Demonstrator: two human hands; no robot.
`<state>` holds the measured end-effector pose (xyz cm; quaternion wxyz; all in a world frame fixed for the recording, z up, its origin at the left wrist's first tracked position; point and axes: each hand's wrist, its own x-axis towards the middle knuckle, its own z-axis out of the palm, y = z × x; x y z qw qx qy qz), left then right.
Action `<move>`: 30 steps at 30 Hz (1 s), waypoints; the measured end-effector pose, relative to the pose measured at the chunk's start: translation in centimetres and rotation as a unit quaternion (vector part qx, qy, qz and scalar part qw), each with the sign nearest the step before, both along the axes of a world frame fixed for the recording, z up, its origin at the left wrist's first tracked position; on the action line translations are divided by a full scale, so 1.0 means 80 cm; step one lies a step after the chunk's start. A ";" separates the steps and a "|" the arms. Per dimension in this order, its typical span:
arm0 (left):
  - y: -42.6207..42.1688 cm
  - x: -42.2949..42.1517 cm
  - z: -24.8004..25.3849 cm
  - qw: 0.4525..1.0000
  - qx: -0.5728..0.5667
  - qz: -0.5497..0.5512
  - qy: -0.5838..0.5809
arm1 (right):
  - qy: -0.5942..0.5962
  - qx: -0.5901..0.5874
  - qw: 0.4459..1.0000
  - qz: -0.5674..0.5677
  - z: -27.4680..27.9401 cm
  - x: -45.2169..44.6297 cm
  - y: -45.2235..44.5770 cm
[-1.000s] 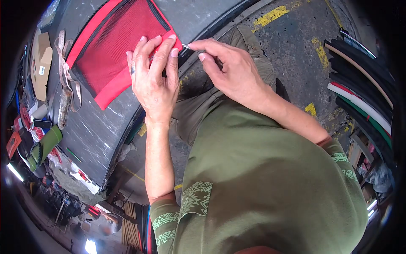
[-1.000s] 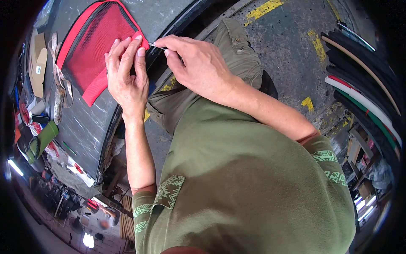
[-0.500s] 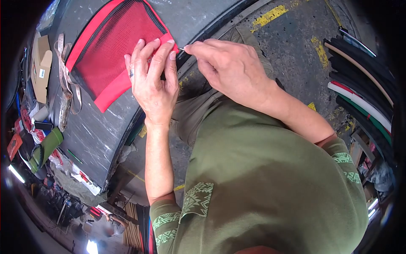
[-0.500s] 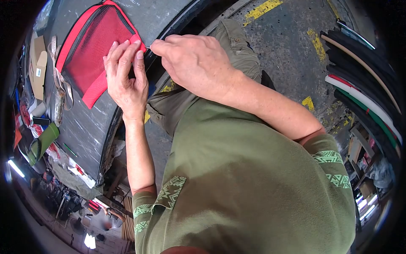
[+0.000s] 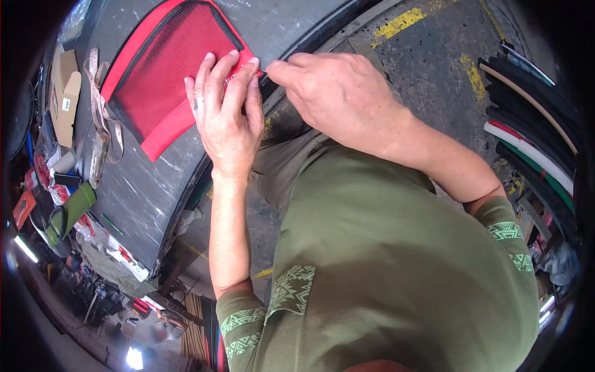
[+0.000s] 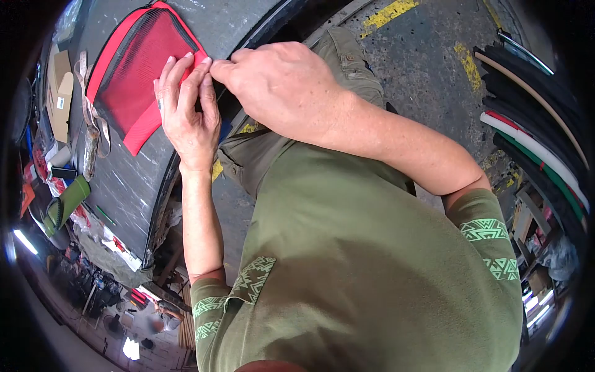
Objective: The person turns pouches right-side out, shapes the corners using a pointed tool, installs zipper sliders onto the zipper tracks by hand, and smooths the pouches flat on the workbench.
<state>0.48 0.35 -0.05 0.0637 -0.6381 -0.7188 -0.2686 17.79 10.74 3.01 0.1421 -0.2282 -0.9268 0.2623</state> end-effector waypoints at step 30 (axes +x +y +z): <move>0.000 -0.002 -0.004 1.000 -0.002 0.009 -0.024 | 0.173 -0.186 0.961 -0.109 -0.034 -0.009 -0.015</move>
